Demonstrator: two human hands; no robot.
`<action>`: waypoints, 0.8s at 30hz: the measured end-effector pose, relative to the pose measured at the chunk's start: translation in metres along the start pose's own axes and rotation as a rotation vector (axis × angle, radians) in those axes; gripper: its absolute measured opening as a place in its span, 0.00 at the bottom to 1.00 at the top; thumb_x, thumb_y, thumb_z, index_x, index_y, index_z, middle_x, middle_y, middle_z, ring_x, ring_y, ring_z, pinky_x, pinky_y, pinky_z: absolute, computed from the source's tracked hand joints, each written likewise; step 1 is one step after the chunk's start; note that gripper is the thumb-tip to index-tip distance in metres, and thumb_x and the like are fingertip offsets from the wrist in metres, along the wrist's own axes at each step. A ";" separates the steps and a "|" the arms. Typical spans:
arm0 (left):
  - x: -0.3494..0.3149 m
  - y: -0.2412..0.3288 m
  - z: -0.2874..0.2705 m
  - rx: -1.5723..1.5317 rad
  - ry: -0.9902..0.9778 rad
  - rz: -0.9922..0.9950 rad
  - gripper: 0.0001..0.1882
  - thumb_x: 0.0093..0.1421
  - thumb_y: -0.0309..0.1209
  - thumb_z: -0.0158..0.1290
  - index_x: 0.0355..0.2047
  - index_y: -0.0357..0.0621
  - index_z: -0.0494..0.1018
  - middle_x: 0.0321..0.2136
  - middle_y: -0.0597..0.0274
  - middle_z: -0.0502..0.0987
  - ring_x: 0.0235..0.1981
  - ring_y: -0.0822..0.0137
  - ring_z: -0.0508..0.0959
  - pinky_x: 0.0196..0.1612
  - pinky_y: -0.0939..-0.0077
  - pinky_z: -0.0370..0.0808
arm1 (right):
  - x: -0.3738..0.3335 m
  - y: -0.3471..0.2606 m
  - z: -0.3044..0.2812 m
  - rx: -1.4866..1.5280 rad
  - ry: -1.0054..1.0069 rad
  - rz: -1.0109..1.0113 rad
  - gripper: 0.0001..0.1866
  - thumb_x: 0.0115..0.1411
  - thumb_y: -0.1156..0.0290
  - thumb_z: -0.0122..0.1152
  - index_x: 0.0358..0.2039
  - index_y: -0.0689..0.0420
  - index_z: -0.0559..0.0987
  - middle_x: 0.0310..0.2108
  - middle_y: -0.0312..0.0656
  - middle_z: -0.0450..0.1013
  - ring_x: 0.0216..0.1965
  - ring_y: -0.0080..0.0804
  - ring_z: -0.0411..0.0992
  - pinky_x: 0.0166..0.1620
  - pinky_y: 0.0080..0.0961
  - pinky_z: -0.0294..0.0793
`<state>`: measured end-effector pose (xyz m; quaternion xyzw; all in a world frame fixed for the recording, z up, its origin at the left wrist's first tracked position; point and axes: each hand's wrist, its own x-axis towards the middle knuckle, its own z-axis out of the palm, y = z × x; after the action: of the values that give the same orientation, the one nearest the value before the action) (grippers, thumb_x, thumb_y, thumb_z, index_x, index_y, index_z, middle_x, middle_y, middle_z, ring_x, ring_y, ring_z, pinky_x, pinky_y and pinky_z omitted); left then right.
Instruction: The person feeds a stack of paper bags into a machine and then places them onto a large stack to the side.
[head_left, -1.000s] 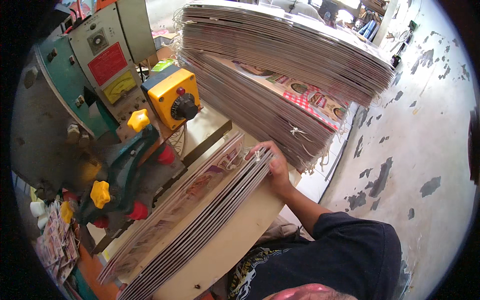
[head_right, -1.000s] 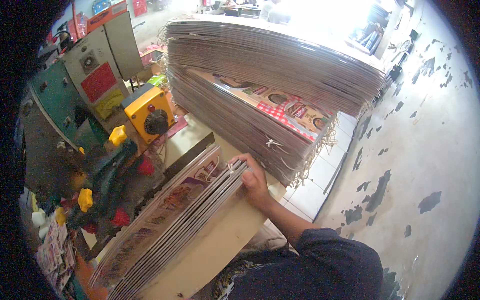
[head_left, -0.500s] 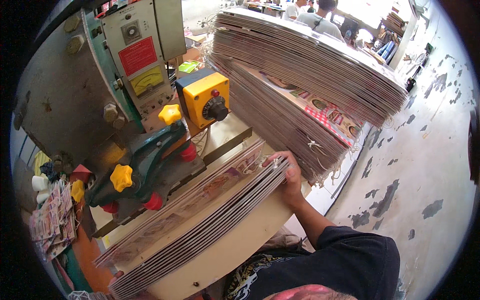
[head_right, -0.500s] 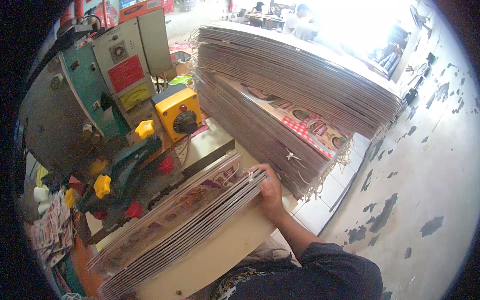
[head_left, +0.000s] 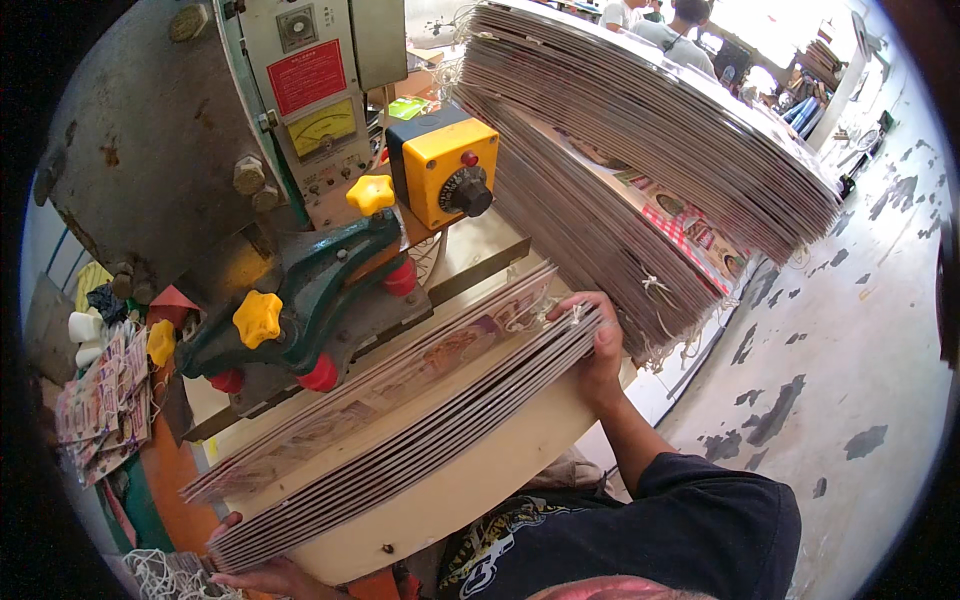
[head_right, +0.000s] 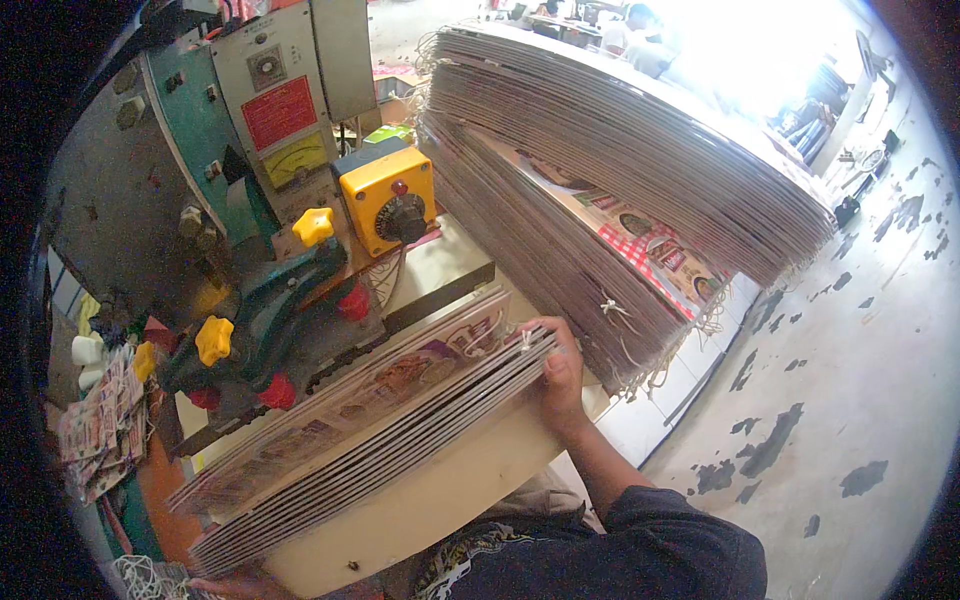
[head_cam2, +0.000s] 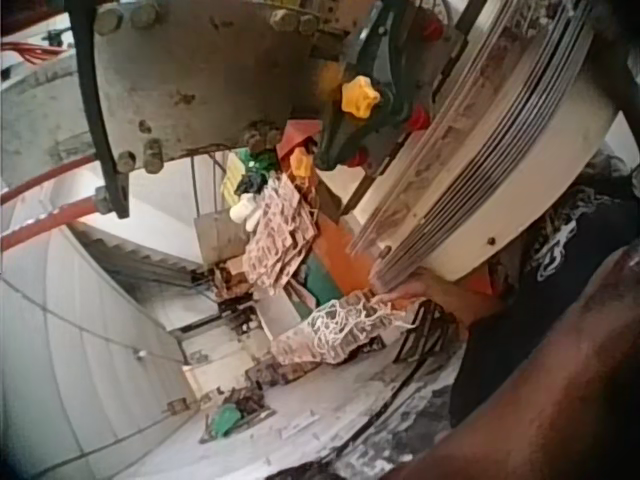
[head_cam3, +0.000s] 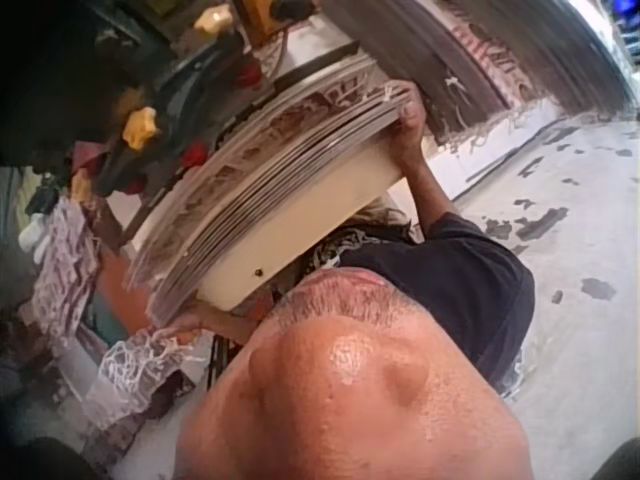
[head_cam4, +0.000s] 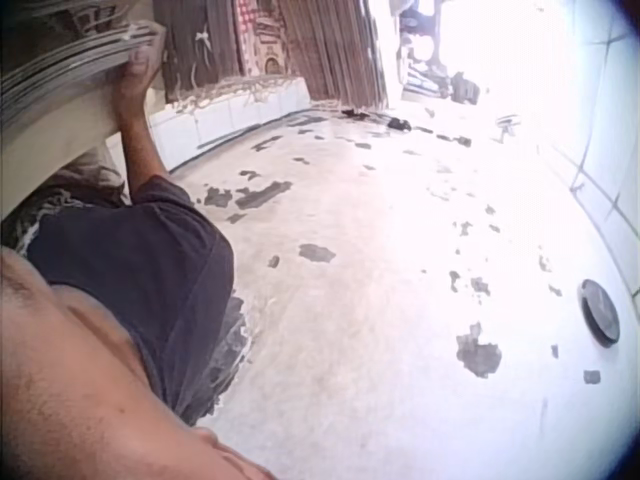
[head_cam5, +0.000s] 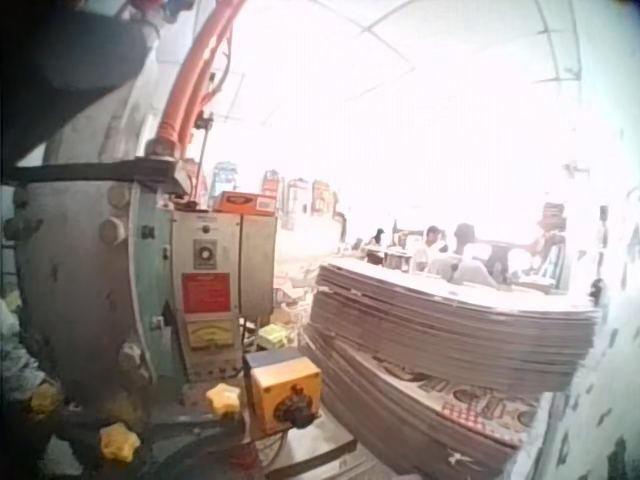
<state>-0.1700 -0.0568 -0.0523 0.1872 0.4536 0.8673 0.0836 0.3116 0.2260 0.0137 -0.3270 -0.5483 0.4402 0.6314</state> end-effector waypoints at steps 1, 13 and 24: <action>0.011 -0.011 -0.032 -0.068 -0.103 -0.007 0.52 0.57 0.76 0.36 0.40 0.30 0.77 0.35 0.42 0.81 0.33 0.47 0.81 0.35 0.50 0.80 | 0.000 -0.001 0.002 -0.001 0.009 0.014 0.41 0.57 0.31 0.52 0.48 0.61 0.68 0.40 0.44 0.72 0.43 0.30 0.72 0.49 0.29 0.71; -0.019 0.029 0.061 0.274 0.108 -0.042 0.43 0.66 0.67 0.22 0.47 0.37 0.68 0.41 0.50 0.76 0.41 0.60 0.79 0.45 0.61 0.84 | 0.000 -0.005 0.007 -0.023 0.030 0.035 0.41 0.56 0.29 0.52 0.47 0.59 0.69 0.39 0.43 0.72 0.42 0.29 0.70 0.48 0.27 0.68; -0.006 0.012 0.032 0.130 -0.016 0.038 0.54 0.56 0.77 0.35 0.40 0.27 0.77 0.34 0.42 0.82 0.32 0.47 0.82 0.35 0.51 0.81 | 0.001 0.001 0.000 0.050 0.032 0.048 0.41 0.54 0.30 0.55 0.47 0.59 0.69 0.40 0.43 0.72 0.43 0.28 0.70 0.49 0.27 0.69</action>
<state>-0.1513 -0.0414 -0.0271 0.2080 0.5048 0.8358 0.0584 0.3115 0.2271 0.0126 -0.3314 -0.5189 0.4636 0.6372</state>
